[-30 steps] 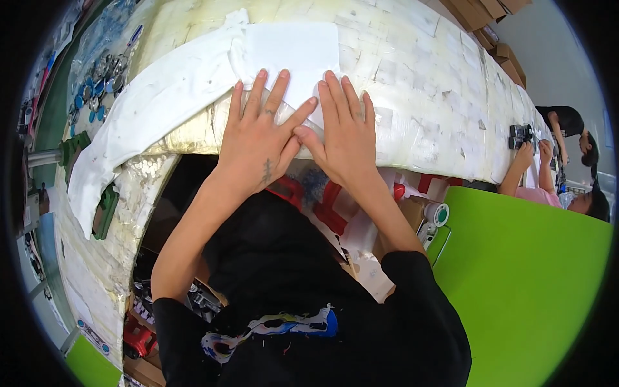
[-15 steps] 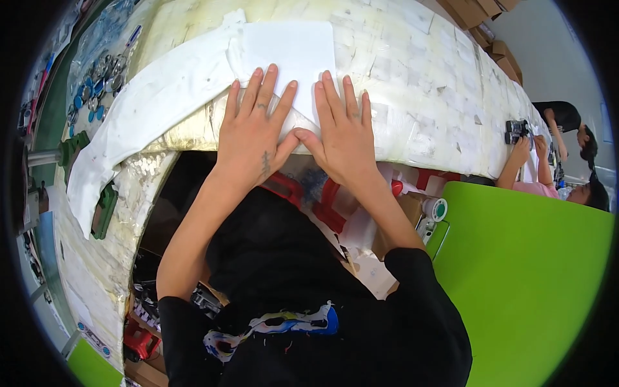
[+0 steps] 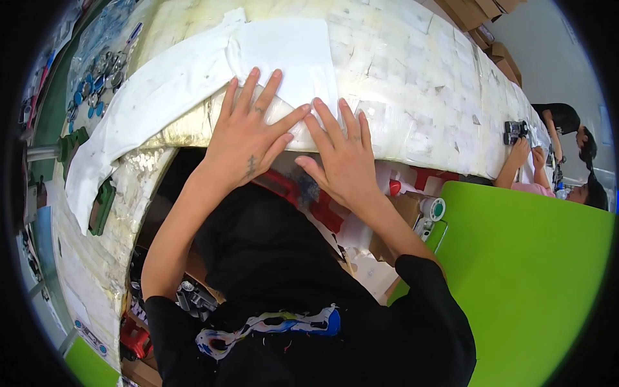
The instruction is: The person assembles electronic devices by folding protective paper packaging, then attaching lens components to the devices using a manual press machine.
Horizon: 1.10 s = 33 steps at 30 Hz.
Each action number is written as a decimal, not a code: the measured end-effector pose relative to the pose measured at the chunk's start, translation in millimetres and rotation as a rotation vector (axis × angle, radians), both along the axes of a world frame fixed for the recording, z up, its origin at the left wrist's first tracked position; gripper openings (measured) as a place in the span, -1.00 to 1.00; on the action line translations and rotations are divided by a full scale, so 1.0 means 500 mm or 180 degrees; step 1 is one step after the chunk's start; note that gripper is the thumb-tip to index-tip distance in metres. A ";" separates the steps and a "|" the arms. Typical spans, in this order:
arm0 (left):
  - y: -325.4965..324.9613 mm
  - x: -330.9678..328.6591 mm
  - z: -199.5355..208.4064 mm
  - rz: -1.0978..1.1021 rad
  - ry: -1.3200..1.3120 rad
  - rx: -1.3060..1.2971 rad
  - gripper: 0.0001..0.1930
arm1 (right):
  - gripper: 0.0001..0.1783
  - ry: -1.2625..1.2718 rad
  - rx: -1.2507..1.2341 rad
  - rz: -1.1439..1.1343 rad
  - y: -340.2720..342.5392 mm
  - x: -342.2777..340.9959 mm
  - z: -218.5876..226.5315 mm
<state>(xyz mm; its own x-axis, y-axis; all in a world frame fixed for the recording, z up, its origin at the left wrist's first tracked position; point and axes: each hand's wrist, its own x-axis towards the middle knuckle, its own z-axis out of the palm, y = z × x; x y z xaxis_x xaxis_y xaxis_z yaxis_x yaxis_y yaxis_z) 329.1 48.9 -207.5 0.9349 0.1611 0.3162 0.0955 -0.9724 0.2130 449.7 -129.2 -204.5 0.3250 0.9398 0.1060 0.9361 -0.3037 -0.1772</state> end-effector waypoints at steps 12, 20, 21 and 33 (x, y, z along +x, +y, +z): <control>-0.009 0.004 0.002 0.0370 0.0111 0.0103 -0.42 | -0.15 -0.0028 0.0331 -0.0248 -0.023 -0.029 -0.019; 0.006 0.004 0.011 0.0241 -0.0232 0.0014 -0.46 | -0.51 0.0089 0.1164 -0.0314 0.017 0.001 -0.010; 0.010 0.007 0.014 0.0176 -0.0340 -0.0057 -0.47 | -0.54 0.0159 0.1233 -0.0387 0.021 0.001 -0.010; 0.001 -0.021 0.025 -0.0115 -0.0047 -0.0227 -0.35 | -0.53 0.0157 0.1017 -0.0005 -0.037 -0.018 -0.006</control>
